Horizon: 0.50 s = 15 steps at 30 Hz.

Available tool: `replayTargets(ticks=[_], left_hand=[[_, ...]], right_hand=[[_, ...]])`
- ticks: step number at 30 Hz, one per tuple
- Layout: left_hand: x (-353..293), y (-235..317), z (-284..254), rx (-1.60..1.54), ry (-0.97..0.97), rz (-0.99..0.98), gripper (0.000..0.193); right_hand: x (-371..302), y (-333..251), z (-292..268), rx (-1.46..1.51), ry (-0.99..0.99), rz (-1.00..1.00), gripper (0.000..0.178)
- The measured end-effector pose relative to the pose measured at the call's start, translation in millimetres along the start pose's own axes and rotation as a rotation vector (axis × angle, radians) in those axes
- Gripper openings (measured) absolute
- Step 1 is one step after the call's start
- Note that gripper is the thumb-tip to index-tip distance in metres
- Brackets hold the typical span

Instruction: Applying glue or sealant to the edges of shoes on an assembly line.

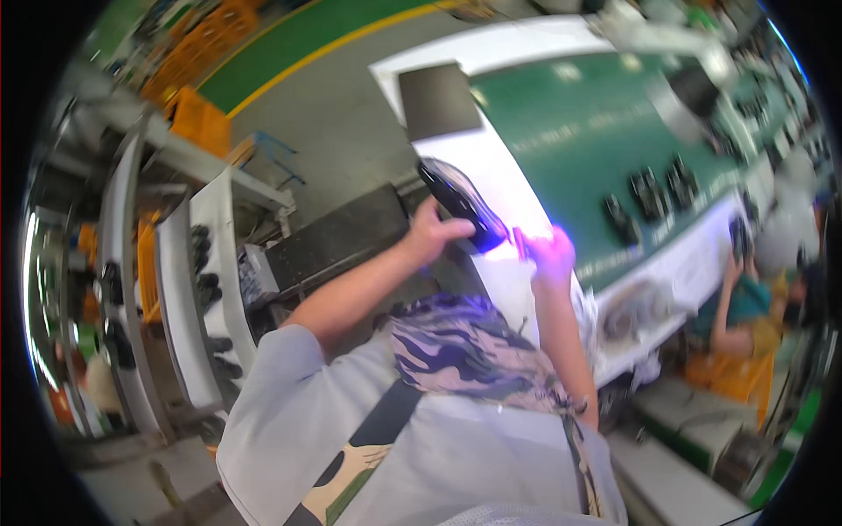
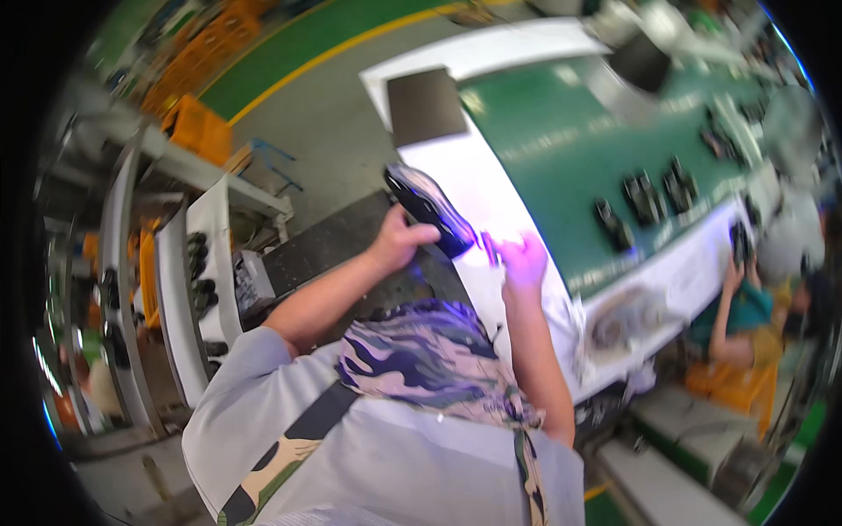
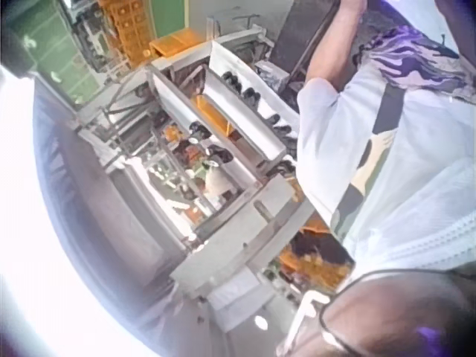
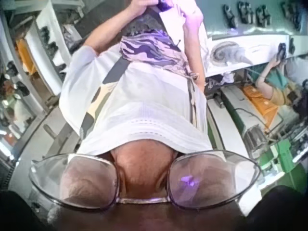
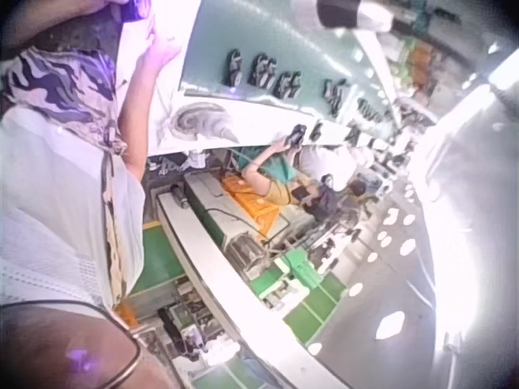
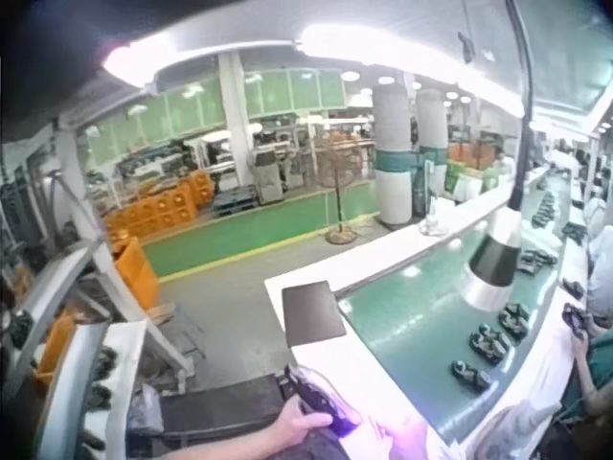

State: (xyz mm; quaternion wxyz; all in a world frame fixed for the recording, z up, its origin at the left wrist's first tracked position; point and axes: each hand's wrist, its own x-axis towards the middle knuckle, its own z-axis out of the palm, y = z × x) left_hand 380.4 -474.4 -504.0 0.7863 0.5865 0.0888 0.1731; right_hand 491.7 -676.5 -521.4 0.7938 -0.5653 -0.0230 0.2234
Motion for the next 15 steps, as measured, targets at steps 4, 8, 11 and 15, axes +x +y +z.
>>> replayTargets(ticks=[4,8,11,15], left_hand=[[-9.9,33.2,-42.1,0.294,0.08,0.191,0.061],[-21.6,79.8,-84.2,0.432,0.202,0.309,0.065],[-29.0,133.9,-120.3,0.433,0.307,0.372,0.064],[-37.6,255.3,-183.3,0.668,0.491,0.497,0.067]], right_hand=[[-0.2,7.1,52.8,0.04,-0.124,0.057,0.025],[2.9,4.0,99.7,0.039,-0.294,0.112,0.017],[15.8,8.1,121.4,0.017,-0.381,0.071,0.014],[24.4,33.6,142.2,0.097,-0.436,0.12,0.015]])
